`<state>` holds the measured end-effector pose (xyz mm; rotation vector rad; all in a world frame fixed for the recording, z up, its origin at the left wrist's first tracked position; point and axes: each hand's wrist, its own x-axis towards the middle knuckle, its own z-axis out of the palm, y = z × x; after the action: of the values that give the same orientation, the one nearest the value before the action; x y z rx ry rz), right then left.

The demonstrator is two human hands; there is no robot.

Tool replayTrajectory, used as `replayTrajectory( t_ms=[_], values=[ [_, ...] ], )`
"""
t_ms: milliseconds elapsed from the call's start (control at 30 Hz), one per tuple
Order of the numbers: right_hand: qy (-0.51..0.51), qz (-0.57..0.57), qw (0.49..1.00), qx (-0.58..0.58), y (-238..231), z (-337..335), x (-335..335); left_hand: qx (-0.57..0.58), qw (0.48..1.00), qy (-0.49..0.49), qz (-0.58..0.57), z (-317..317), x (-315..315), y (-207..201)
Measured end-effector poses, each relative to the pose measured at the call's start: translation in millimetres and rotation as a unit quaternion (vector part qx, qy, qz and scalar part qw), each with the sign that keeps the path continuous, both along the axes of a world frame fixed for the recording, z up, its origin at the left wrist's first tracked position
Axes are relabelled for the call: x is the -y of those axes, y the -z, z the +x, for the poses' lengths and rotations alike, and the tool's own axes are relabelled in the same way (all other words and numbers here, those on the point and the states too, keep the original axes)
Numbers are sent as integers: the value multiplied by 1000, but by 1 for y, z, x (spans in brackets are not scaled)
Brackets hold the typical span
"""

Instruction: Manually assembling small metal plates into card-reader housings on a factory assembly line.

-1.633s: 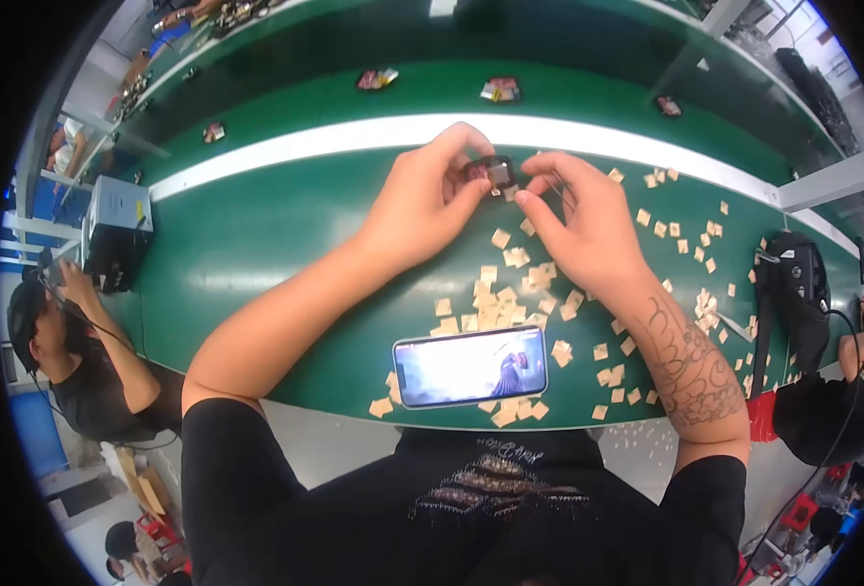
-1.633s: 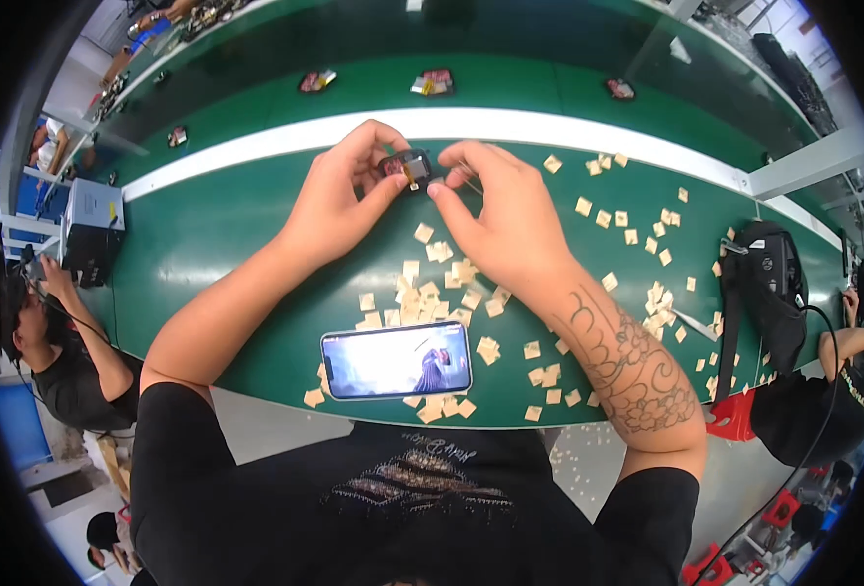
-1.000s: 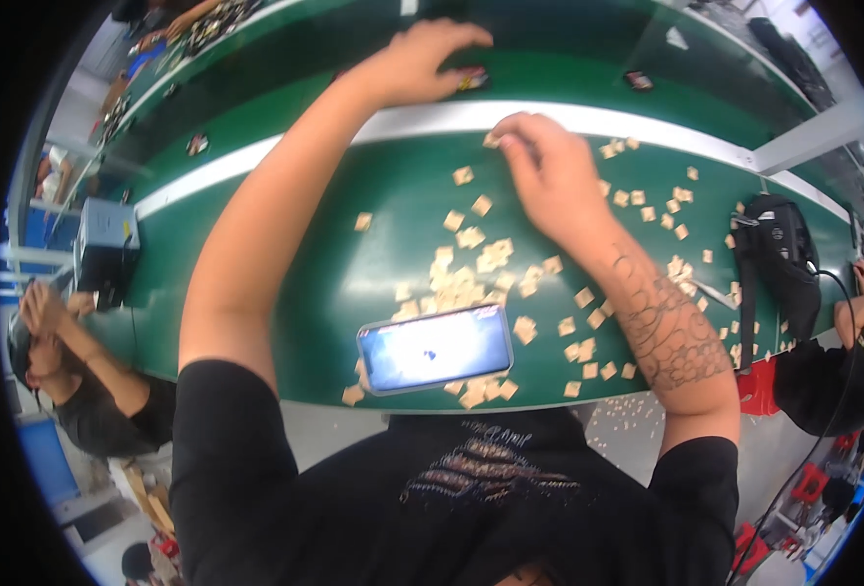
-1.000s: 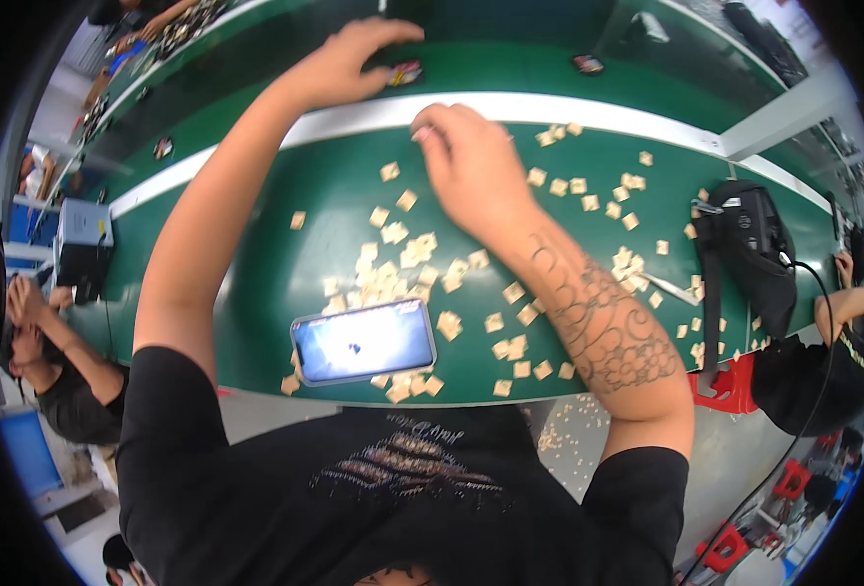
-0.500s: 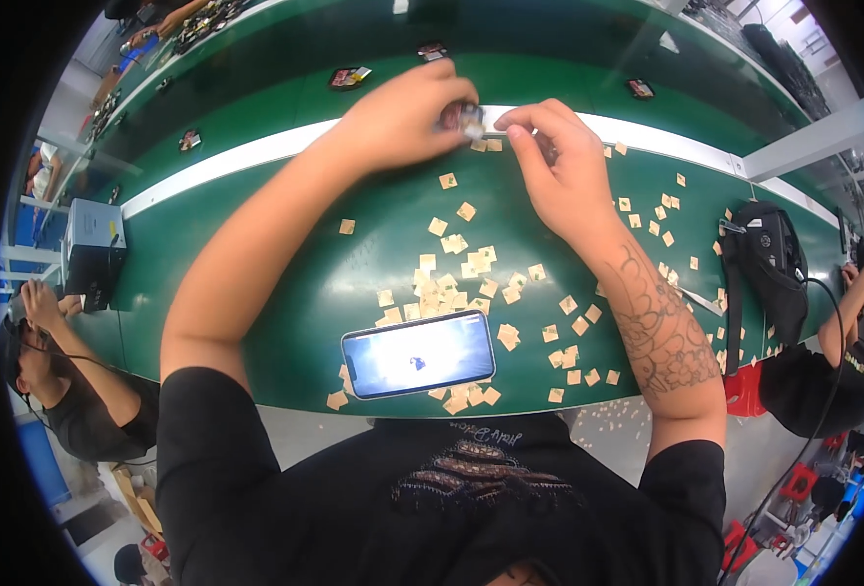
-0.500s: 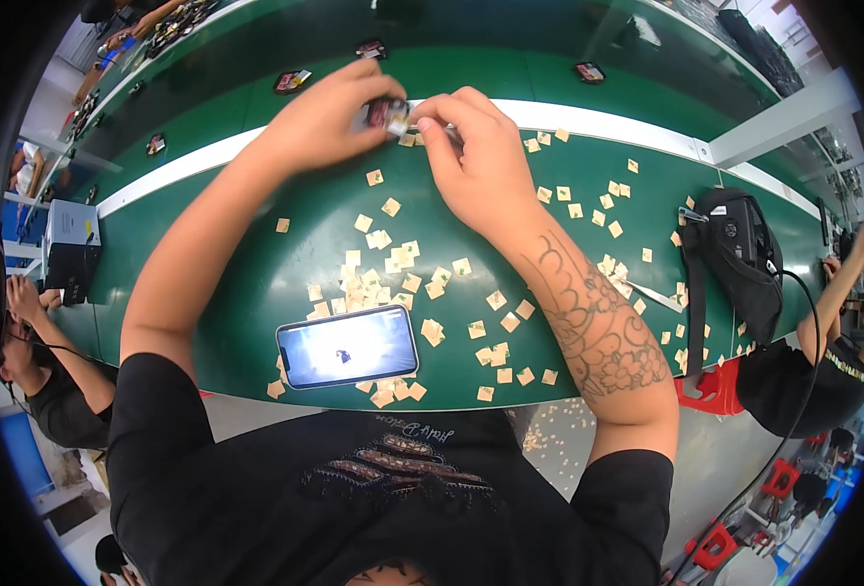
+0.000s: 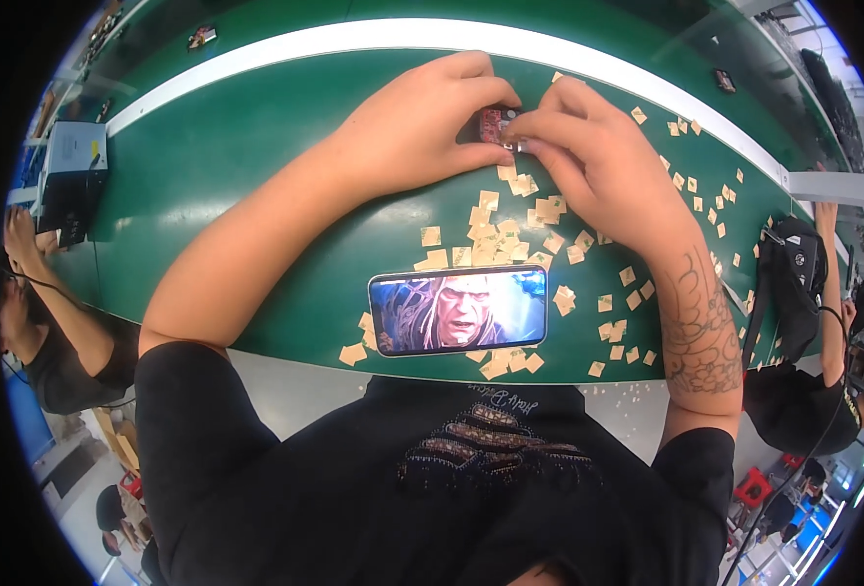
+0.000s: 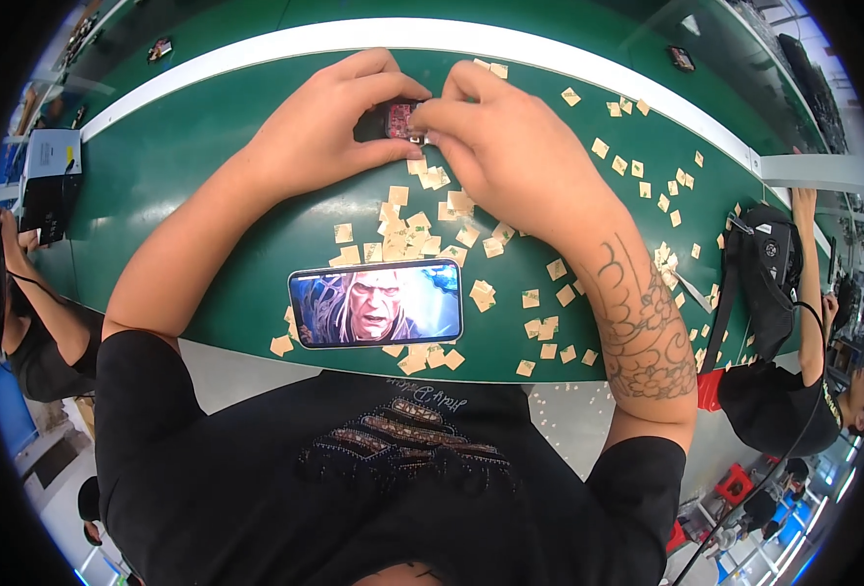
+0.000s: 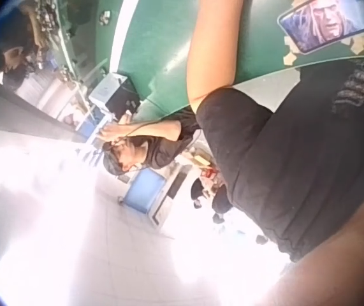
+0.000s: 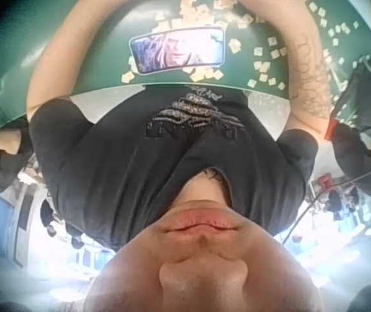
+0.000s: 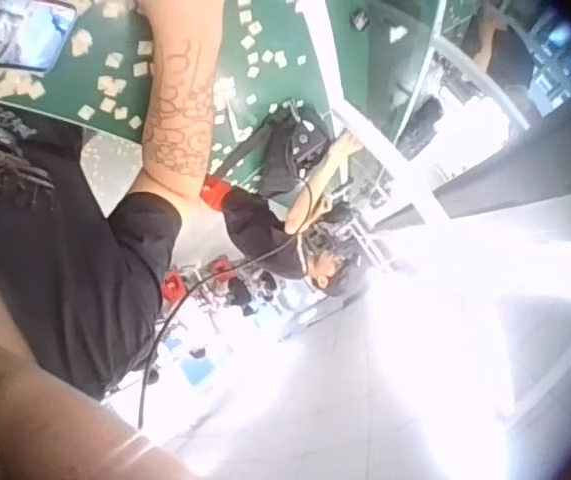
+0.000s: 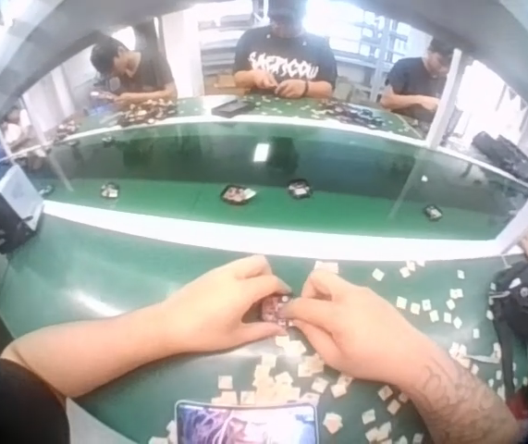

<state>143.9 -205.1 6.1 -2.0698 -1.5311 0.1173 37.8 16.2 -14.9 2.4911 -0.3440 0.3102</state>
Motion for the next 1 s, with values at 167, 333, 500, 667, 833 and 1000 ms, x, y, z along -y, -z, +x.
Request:
replayTrajectory(
  t_ms=[167,333,500,667,833,1000],
  values=[
    [19,-24,999,39,-1,-3,-1,-1,1000,-4,2,-4,1,1],
    [19,-43,991,125,-7,-14,-2,-18,999,-17,-30,-6,2,-2],
    [25,-70,975,208,-15,-24,-9,-4,999,-10,-51,-11,4,3],
    [38,14,996,83,-1,-12,-7,-3,999,-25,-31,-6,3,2],
    [46,64,986,-148,17,7,0,2,999,-29,-36,-8,3,4],
    [3,80,985,-153,5,12,3,6,999,-15,-50,-10,2,3]
  ],
)
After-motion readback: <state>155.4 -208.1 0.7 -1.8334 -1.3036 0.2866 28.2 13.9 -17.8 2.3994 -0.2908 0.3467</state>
